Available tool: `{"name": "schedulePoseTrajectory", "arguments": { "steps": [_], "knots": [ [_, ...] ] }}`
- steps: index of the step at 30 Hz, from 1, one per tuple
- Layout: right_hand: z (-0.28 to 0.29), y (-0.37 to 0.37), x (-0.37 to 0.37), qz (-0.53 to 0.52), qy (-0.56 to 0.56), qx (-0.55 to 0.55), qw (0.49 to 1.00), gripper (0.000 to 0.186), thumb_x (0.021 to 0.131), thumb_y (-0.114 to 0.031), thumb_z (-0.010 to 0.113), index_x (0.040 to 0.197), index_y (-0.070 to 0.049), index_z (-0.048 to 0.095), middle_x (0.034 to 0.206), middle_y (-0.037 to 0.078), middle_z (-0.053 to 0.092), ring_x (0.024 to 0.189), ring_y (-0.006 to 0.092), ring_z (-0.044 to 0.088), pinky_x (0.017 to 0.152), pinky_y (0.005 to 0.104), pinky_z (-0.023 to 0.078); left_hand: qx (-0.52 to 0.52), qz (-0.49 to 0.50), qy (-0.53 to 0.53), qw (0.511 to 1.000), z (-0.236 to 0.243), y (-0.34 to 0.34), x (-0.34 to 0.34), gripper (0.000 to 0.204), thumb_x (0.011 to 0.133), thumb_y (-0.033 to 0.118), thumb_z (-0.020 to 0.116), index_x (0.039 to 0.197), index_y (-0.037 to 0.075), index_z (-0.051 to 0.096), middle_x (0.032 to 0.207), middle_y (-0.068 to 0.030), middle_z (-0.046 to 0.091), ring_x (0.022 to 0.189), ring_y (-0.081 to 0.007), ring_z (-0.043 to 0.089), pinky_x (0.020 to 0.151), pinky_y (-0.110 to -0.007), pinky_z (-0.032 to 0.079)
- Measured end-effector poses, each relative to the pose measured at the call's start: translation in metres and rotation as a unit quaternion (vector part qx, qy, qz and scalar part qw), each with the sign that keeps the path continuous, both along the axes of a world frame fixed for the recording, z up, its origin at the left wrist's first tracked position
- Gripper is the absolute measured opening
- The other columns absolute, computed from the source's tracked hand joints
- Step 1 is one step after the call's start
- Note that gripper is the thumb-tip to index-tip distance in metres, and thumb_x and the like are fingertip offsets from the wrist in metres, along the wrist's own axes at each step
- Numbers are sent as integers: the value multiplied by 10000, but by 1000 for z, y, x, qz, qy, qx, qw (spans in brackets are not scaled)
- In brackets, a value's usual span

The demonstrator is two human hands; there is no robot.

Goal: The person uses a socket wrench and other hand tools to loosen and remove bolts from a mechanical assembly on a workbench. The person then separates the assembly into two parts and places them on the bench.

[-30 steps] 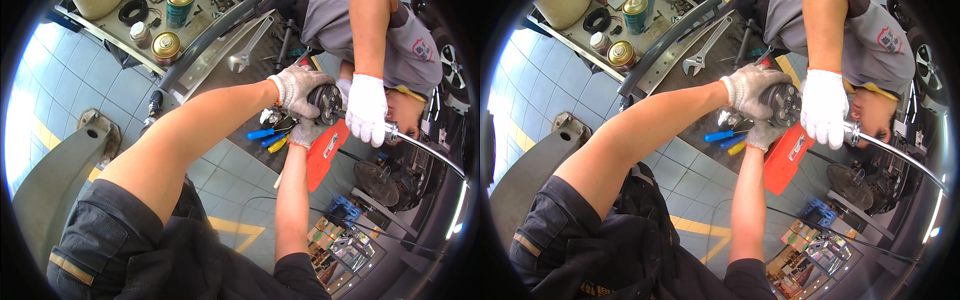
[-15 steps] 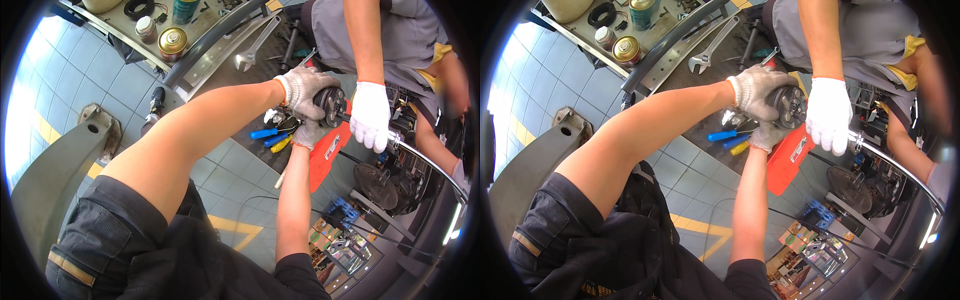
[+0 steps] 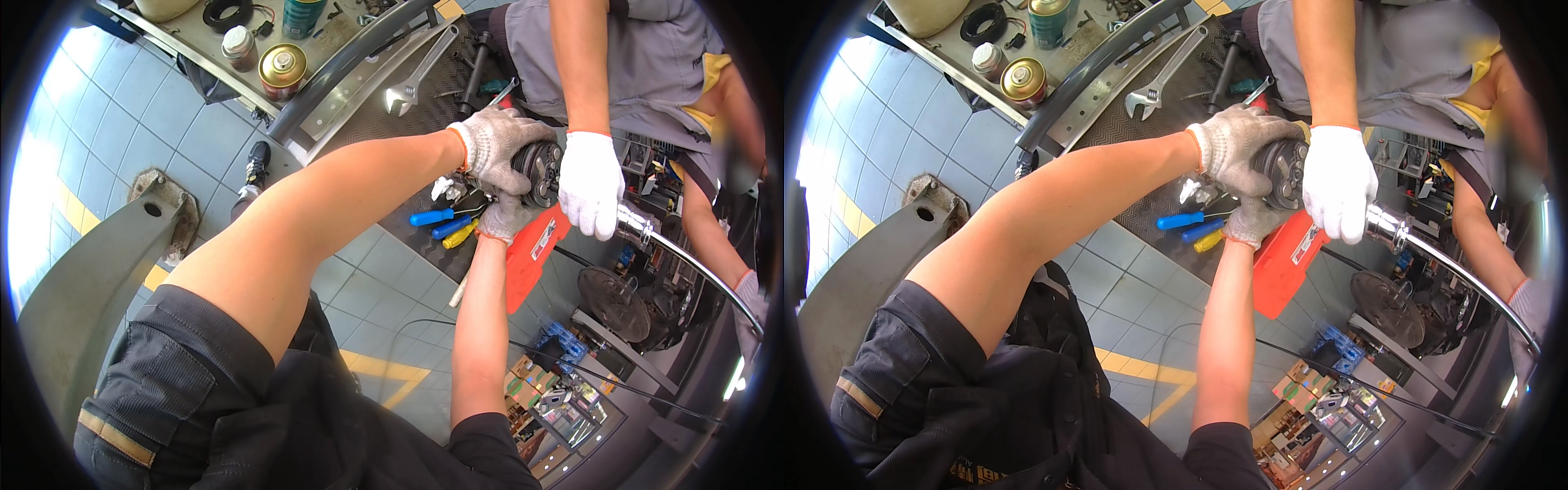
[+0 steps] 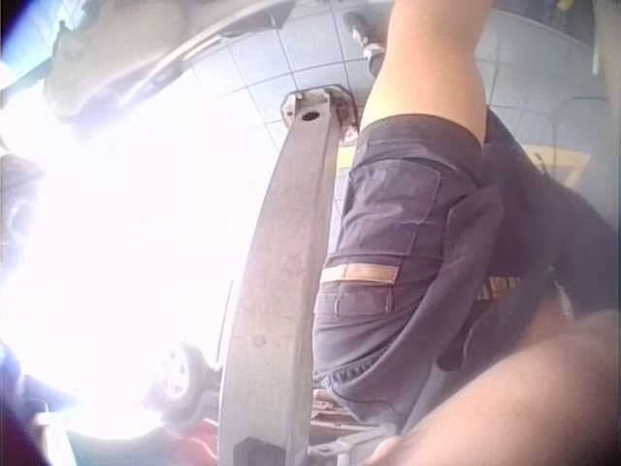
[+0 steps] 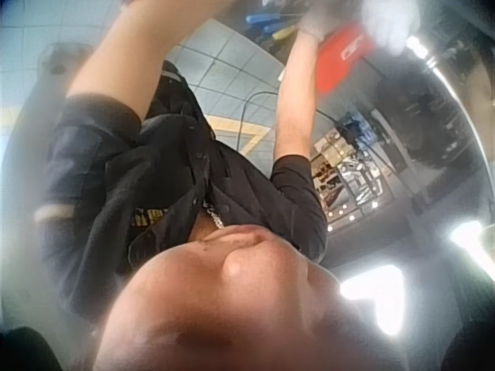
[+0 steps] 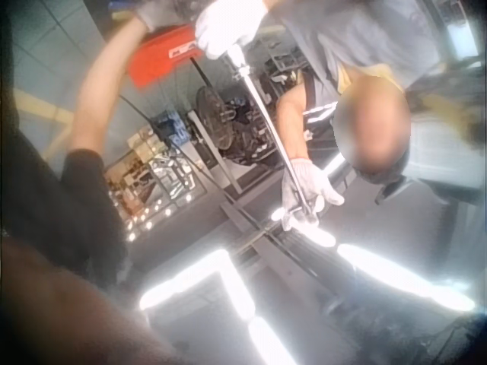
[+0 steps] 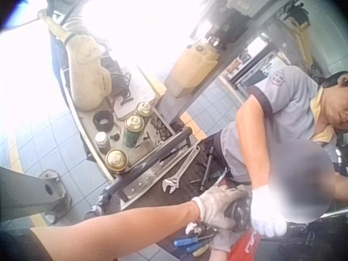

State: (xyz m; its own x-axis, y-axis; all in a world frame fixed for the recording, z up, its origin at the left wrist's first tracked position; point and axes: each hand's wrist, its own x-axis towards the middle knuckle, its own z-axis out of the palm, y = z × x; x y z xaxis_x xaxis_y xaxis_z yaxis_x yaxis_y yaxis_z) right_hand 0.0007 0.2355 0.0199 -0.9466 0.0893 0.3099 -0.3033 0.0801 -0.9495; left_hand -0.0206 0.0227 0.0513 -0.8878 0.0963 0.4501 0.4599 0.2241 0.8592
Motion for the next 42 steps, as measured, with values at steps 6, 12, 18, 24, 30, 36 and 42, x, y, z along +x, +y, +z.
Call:
{"name": "schedulePoseTrajectory", "arguments": {
  "steps": [6,12,18,24,30,36,42],
  "knots": [
    [5,-7,3,12,12,10,1000,1015,814,-183,1053,1697,-72,563,1682,92,626,1511,304,646,1291,526,561,4,7,8,1000,-3,1,1,930,693,392,866,1545,53,711,1306,-234,840,1235,-448,800,1096,-526,631],
    [19,-17,8,18,-2,27,999,963,880,-209,1005,1718,-65,551,1704,106,620,1556,296,625,1308,509,548,14,27,30,999,-3,5,0,914,683,385,863,1527,63,726,1296,-233,840,1197,-459,802,1072,-539,642],
    [12,-14,6,-5,-5,0,1000,1072,813,-215,1045,1732,-59,516,1697,99,615,1532,299,638,1321,514,533,0,29,24,999,-5,4,-1,882,713,397,867,1519,67,725,1299,-228,837,1237,-443,792,1090,-534,629],
    [1,-3,-2,-10,3,11,1000,1084,784,-211,1063,1718,-63,533,1694,105,612,1529,311,636,1303,522,553,4,5,-2,1000,-3,3,-2,906,712,397,874,1540,63,718,1324,-237,832,1267,-445,786,1112,-523,620],
    [5,-9,3,-18,5,8,1000,1064,785,-182,1059,1706,-56,542,1694,106,613,1523,310,640,1289,512,567,4,10,-1,1000,-3,4,-1,912,711,391,871,1550,68,716,1358,-234,828,1274,-447,784,1118,-521,622],
    [22,-24,5,7,2,-1,1000,1015,837,-215,1032,1707,-52,536,1692,125,617,1539,322,632,1315,517,539,18,3,-3,1000,-3,1,-4,895,710,387,864,1538,76,727,1357,-231,830,1269,-453,786,1117,-530,635],
    [16,-20,11,-42,-19,21,999,1039,832,-216,1049,1714,-73,519,1707,93,597,1539,296,625,1322,510,535,23,-8,-7,1000,-2,2,-3,950,697,389,855,1576,60,705,1352,-255,823,1290,-452,782,1119,-524,632]
  ]
}}
